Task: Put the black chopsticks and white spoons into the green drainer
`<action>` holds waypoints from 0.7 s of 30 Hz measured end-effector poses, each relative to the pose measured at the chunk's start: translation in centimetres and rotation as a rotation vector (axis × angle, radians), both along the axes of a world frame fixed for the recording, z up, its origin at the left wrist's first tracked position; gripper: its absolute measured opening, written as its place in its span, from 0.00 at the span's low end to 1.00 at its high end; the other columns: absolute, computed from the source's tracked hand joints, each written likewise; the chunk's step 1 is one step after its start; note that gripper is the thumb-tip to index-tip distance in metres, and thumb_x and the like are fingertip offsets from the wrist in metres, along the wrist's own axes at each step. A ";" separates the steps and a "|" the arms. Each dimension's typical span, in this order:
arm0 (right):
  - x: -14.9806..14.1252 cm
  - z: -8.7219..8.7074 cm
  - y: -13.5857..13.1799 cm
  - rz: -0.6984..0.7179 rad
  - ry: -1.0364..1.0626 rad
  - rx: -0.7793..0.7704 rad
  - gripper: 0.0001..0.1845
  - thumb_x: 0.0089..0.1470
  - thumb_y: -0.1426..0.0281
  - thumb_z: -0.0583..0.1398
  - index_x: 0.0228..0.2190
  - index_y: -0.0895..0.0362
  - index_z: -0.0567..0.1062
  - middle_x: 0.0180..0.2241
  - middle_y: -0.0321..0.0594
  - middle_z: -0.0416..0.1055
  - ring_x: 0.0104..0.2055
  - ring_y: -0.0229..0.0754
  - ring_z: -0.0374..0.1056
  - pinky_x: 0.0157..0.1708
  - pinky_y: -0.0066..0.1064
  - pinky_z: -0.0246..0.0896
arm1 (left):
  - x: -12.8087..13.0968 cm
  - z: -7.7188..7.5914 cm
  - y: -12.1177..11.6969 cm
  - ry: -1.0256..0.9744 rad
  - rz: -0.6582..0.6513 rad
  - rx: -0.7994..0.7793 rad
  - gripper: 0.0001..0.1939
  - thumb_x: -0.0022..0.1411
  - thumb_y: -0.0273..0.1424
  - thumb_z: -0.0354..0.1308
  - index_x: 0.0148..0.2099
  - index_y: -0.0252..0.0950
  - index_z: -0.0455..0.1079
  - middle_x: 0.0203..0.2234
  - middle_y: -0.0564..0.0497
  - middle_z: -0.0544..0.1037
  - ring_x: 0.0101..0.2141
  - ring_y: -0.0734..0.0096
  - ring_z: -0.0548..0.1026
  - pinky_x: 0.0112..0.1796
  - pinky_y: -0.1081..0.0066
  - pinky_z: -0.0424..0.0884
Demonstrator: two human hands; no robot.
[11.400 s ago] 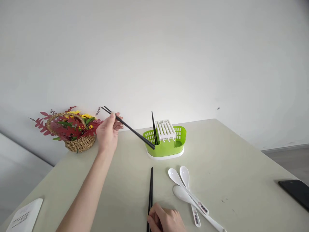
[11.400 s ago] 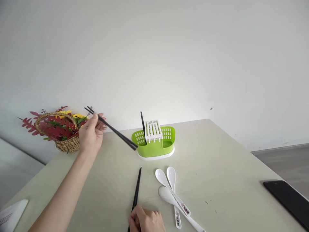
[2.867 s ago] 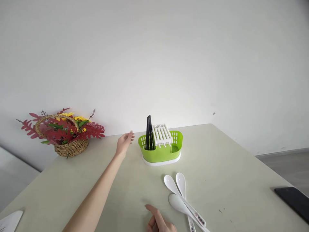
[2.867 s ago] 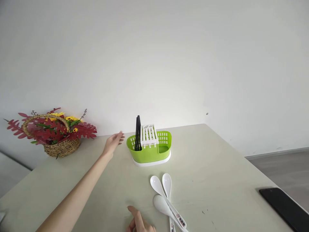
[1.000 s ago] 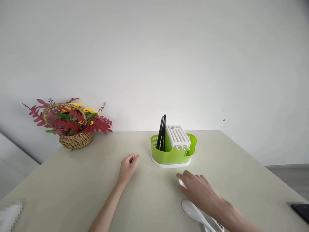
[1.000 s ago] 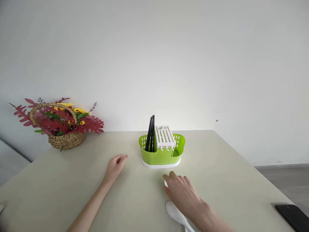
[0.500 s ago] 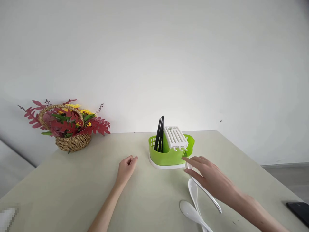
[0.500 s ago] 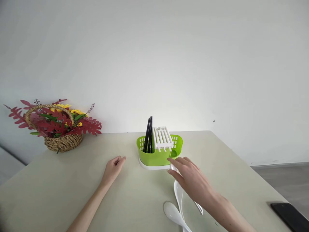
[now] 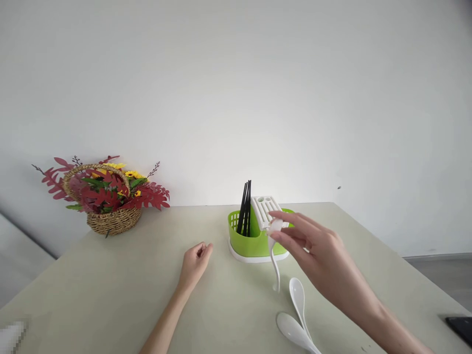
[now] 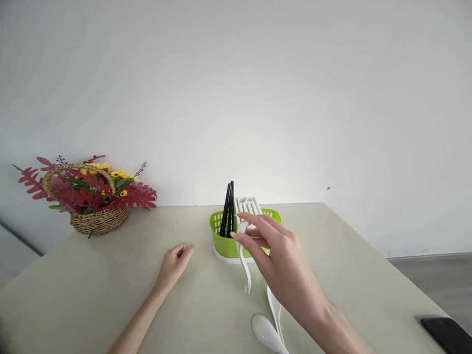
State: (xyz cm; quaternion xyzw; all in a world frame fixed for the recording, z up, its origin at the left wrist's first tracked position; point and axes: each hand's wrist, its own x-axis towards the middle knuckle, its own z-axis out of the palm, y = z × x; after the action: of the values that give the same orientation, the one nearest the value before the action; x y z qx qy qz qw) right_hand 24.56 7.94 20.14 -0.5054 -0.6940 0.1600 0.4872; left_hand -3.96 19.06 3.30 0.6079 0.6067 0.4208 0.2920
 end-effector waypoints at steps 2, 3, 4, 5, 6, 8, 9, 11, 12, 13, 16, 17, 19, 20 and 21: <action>-0.7 1.0 0.8 -0.027 0.030 0.096 0.18 0.67 0.54 0.60 0.51 0.48 0.80 0.41 0.42 0.81 0.38 0.46 0.81 0.33 0.34 0.79 | 0.0 0.0 -0.1 0.002 -0.004 0.009 0.24 0.61 0.47 0.54 0.26 0.41 0.44 0.21 0.59 0.47 0.24 0.74 0.50 0.26 0.71 0.47; -1.0 1.5 1.2 -0.043 0.043 0.136 0.18 0.67 0.54 0.61 0.50 0.49 0.80 0.41 0.42 0.81 0.38 0.46 0.82 0.34 0.35 0.80 | 0.0 0.0 -0.1 0.004 -0.007 0.014 0.24 0.61 0.47 0.54 0.26 0.41 0.44 0.21 0.59 0.47 0.24 0.74 0.50 0.26 0.71 0.48; -1.3 2.0 1.8 -0.057 0.054 0.168 0.17 0.67 0.54 0.61 0.50 0.50 0.80 0.40 0.42 0.81 0.38 0.46 0.82 0.34 0.35 0.80 | 0.0 0.0 -0.2 0.007 -0.011 0.018 0.24 0.61 0.47 0.54 0.26 0.41 0.44 0.21 0.59 0.47 0.24 0.74 0.50 0.27 0.71 0.48; -1.6 2.3 2.4 -0.070 0.064 0.196 0.17 0.66 0.55 0.62 0.49 0.51 0.80 0.41 0.42 0.81 0.39 0.46 0.82 0.35 0.35 0.80 | 0.0 0.0 -0.2 0.009 -0.016 0.020 0.24 0.61 0.47 0.54 0.26 0.41 0.44 0.21 0.59 0.47 0.24 0.74 0.51 0.27 0.71 0.48; -1.9 2.6 3.0 -0.077 0.072 0.220 0.17 0.66 0.55 0.62 0.49 0.51 0.80 0.42 0.42 0.81 0.39 0.46 0.82 0.36 0.35 0.80 | -0.1 0.0 -0.3 0.009 -0.021 0.020 0.24 0.62 0.47 0.54 0.26 0.41 0.44 0.21 0.59 0.47 0.24 0.74 0.51 0.27 0.71 0.48; -2.6 2.8 4.3 -0.079 0.076 0.265 0.15 0.66 0.57 0.63 0.48 0.52 0.80 0.45 0.42 0.80 0.41 0.45 0.82 0.40 0.35 0.80 | -0.1 0.0 -0.4 0.004 -0.028 0.015 0.24 0.62 0.47 0.54 0.26 0.41 0.44 0.21 0.59 0.47 0.24 0.74 0.51 0.27 0.71 0.48; -2.9 2.7 5.0 -0.075 0.070 0.288 0.15 0.67 0.58 0.62 0.48 0.53 0.80 0.46 0.42 0.80 0.42 0.44 0.82 0.41 0.34 0.80 | -0.1 0.0 -0.4 0.002 -0.030 0.013 0.24 0.62 0.47 0.54 0.26 0.41 0.44 0.21 0.59 0.48 0.24 0.74 0.51 0.27 0.71 0.48; -3.6 2.2 6.3 -0.065 0.042 0.322 0.15 0.68 0.58 0.61 0.49 0.53 0.79 0.48 0.43 0.79 0.42 0.43 0.81 0.44 0.35 0.80 | -0.1 -0.1 -0.4 0.001 -0.029 0.012 0.24 0.62 0.47 0.54 0.26 0.41 0.44 0.21 0.59 0.48 0.24 0.74 0.50 0.26 0.71 0.48; -3.9 1.9 6.9 -0.062 0.022 0.331 0.16 0.69 0.58 0.61 0.50 0.54 0.79 0.49 0.44 0.78 0.42 0.43 0.81 0.45 0.36 0.79 | -0.1 -0.1 -0.4 0.000 -0.028 0.013 0.24 0.62 0.47 0.54 0.26 0.41 0.44 0.21 0.59 0.47 0.24 0.74 0.50 0.26 0.71 0.47; -4.3 1.5 7.5 -0.061 -0.002 0.333 0.16 0.69 0.58 0.60 0.50 0.54 0.79 0.49 0.44 0.78 0.42 0.43 0.80 0.45 0.37 0.79 | -0.1 -0.2 -0.4 0.000 -0.028 0.015 0.24 0.62 0.47 0.54 0.26 0.41 0.44 0.21 0.59 0.47 0.24 0.74 0.50 0.26 0.71 0.47; -5.4 0.1 8.9 -0.074 -0.107 0.290 0.16 0.70 0.60 0.59 0.53 0.54 0.77 0.51 0.46 0.76 0.40 0.43 0.80 0.43 0.37 0.78 | -0.1 -0.2 -0.4 -0.003 -0.027 0.013 0.24 0.62 0.47 0.54 0.26 0.41 0.44 0.20 0.59 0.47 0.24 0.74 0.50 0.26 0.72 0.47; -5.8 -0.4 9.1 -0.079 -0.151 0.266 0.16 0.71 0.61 0.58 0.53 0.54 0.77 0.51 0.46 0.76 0.39 0.44 0.79 0.41 0.37 0.77 | -0.1 -0.2 -0.4 -0.002 -0.030 0.012 0.24 0.62 0.46 0.54 0.26 0.41 0.44 0.20 0.59 0.47 0.24 0.74 0.50 0.26 0.72 0.47; -6.6 -1.3 9.3 -0.076 -0.233 0.220 0.15 0.71 0.62 0.58 0.53 0.55 0.77 0.50 0.46 0.76 0.37 0.43 0.79 0.40 0.36 0.76 | -0.1 -0.2 -0.4 0.001 -0.034 0.014 0.24 0.62 0.46 0.54 0.26 0.41 0.44 0.20 0.59 0.46 0.24 0.74 0.49 0.26 0.72 0.47; -6.9 -1.7 9.3 -0.071 -0.264 0.202 0.14 0.71 0.62 0.58 0.52 0.54 0.76 0.50 0.46 0.76 0.37 0.43 0.78 0.40 0.36 0.75 | -0.1 -0.1 -0.4 0.002 -0.036 0.015 0.24 0.62 0.46 0.54 0.26 0.41 0.44 0.20 0.59 0.46 0.24 0.74 0.49 0.26 0.71 0.47; -7.3 -2.1 9.2 -0.066 -0.290 0.186 0.14 0.71 0.62 0.57 0.52 0.54 0.77 0.50 0.46 0.76 0.37 0.43 0.78 0.40 0.36 0.74 | -0.1 -0.1 -0.5 0.004 -0.035 0.014 0.24 0.61 0.46 0.54 0.26 0.41 0.43 0.20 0.59 0.46 0.24 0.74 0.49 0.26 0.71 0.47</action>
State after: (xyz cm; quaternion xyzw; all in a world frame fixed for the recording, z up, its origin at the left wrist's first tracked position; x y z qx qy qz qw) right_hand 17.28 17.16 18.02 -0.4981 -0.7519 0.0044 0.4318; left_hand -4.02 18.58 3.24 0.6213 0.5936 0.4186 0.2941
